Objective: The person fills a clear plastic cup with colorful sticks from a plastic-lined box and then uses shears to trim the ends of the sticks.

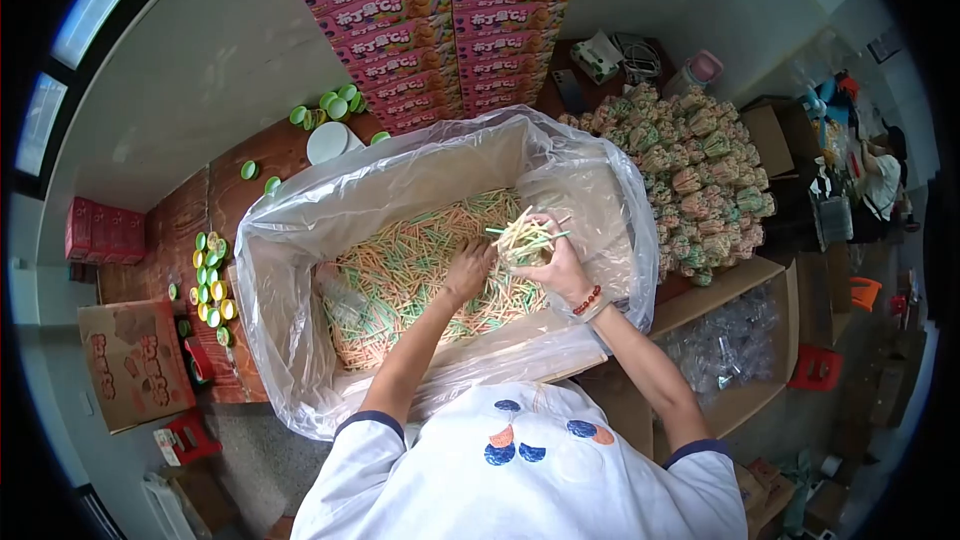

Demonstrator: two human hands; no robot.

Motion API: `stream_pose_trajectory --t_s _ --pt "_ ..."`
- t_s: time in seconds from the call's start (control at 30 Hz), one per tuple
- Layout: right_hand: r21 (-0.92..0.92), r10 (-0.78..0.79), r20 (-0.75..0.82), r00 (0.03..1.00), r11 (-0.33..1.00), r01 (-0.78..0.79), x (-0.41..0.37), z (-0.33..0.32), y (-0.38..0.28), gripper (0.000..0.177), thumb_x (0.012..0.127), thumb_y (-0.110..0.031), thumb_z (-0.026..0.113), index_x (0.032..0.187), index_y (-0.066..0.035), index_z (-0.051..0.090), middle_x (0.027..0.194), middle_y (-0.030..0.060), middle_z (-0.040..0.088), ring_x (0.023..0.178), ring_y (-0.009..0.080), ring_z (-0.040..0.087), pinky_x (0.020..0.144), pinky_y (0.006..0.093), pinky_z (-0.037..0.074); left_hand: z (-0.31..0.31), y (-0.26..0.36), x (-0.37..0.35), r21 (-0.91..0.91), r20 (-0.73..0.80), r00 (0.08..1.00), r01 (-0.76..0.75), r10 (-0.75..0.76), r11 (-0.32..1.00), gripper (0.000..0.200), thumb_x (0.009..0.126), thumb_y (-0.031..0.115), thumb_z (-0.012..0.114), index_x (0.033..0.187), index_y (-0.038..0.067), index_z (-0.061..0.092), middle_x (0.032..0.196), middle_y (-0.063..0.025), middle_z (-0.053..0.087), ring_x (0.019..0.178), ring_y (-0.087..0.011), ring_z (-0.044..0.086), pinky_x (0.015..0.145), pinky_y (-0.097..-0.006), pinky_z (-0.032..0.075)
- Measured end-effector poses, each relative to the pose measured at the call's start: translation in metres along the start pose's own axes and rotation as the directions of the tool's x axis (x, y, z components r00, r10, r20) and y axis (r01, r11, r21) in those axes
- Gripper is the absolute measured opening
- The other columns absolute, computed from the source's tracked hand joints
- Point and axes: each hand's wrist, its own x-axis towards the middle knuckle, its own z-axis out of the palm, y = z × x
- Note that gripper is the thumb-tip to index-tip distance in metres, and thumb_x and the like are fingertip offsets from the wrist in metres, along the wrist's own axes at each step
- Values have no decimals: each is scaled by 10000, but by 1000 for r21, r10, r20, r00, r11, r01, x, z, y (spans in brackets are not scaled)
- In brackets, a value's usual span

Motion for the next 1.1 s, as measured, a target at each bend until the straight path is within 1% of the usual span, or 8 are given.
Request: stream_pose_trajectory --t_s 0.13,0.23,0.3,0.33,0.47,0.6,0.77,1.1 --pt "532 209 141 968 808 -252 -10 -4 -17 760 871 70 813 1521 -42 436 1358 86 637 1238 190 654 1064 350 562 -68 -4 -14 -331 110 989 127 -95 935 689 705 61 805 1378 77 658 1312 -209 688 1288 -425 601 1144 -541 445" --pt "713 240 189 952 633 -301 -17 16 -41 681 906 36 812 1493 -67 484 1348 65 633 1254 181 643 1076 365 560 -89 -17 -32 -547 -170 976 23 -138 837 645 641 82 827 1260 20 658 1108 -212 651 1063 -459 586 995 -534 471" --pt "503 145 211 967 832 -235 -7 23 -35 656 908 21 824 1473 -90 511 1334 42 632 1242 164 645 1063 357 565 -122 -6 -40 -588 -207 940 102 -271 803 531 755 80 829 1243 29 627 1132 -158 628 1160 -366 554 1019 -497 461" --pt "503 172 195 966 828 -249 -2 24 -20 675 885 -10 867 1458 -97 521 1309 22 630 1208 145 645 1040 329 561 -145 12 -38 -793 -184 841 179 -509 583 449 907 124 794 1303 44 596 1161 -108 669 1183 -268 576 1055 -458 466" --pt "2 -71 176 982 997 72 5 29 -32 728 773 -124 972 1380 -98 571 1266 18 621 1191 151 621 1052 314 511 -180 7 -56 -928 338 683 357 -648 -108 554 1025 264 763 1508 38 611 1406 -81 672 1279 -180 584 1079 -325 449" --pt "-325 -179 115 977 923 208 -2 39 -54 749 737 -136 972 1377 -68 588 1296 61 624 1286 200 593 1140 360 454 -240 57 -37 -952 149 741 -71 -655 -298 467 1096 287 675 1462 13 581 1302 -104 731 1166 -187 708 949 -348 581" --pt "-452 -303 54 952 842 294 -12 52 -64 775 715 -136 979 1379 -58 588 1299 97 638 1269 251 623 1123 384 481 -278 97 -14 -995 -95 809 -85 -580 45 391 1130 230 615 1436 -10 571 1268 -120 733 1192 -194 692 1098 -367 513" --pt "-290 -204 -72 976 941 175 -19 62 -77 789 696 -80 961 1376 -54 562 1299 126 675 1246 258 672 1053 392 541 -258 105 -3 -969 -210 882 -246 -421 -33 522 962 222 802 1380 9 573 1391 -139 671 1300 -233 638 1146 -398 486"
